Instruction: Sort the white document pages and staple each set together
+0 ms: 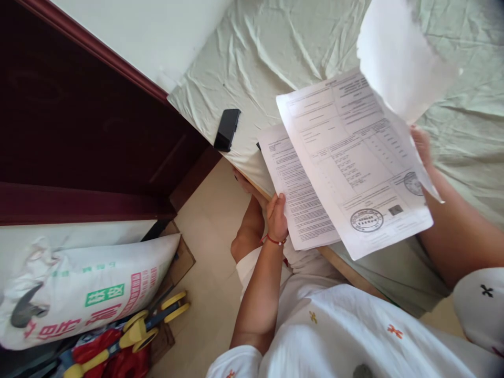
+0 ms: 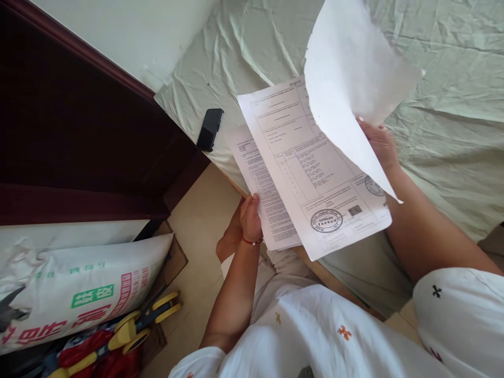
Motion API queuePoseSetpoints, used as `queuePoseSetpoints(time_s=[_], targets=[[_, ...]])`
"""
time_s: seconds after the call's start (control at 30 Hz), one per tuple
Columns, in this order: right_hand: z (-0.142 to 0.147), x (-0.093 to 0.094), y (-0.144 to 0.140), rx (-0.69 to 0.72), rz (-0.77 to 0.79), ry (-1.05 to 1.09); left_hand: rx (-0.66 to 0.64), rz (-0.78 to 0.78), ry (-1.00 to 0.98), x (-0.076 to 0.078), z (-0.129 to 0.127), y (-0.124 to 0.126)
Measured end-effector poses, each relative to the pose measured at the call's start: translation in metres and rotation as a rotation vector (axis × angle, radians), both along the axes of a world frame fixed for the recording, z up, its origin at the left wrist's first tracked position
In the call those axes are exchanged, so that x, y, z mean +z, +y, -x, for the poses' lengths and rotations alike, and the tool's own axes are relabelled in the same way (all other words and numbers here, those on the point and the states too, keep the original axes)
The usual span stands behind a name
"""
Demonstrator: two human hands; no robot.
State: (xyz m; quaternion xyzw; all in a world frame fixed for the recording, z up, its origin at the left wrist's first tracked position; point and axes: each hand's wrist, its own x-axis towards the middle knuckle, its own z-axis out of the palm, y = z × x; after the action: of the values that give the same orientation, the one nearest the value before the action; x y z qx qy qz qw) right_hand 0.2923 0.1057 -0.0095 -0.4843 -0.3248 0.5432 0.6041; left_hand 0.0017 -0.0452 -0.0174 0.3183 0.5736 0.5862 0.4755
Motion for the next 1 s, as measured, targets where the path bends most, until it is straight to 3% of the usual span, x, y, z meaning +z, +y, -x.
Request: queuePoseSetpoints(time_s=[0.27,0.4,0.53,0.73,0.9,1.0], targets=[[0.020,0.006,-0.006,-0.124,-0.012,0.092,0.031,-0.014,0.103,-0.001,0.001,-0.001],[0.027,0.006,-0.014,-0.034,-0.027,0.019,0.025,-0.009,0.105,-0.004,0.001,0.000],[0.029,0.006,-0.021,0.042,-0.017,-0.038,0.125,0.044,0.117,-0.011,0.003,-0.002],[0.029,0.004,-0.021,0.061,-0.014,-0.041,0.169,0.066,0.112,-0.012,0.003,-0.004],[0.030,0.004,-0.022,0.072,-0.019,-0.037,0.021,-0.019,0.040,0.000,-0.002,-0.003],[0.030,0.004,-0.023,0.087,-0.016,-0.055,0.021,-0.038,-0.018,0.004,-0.005,-0.001]])
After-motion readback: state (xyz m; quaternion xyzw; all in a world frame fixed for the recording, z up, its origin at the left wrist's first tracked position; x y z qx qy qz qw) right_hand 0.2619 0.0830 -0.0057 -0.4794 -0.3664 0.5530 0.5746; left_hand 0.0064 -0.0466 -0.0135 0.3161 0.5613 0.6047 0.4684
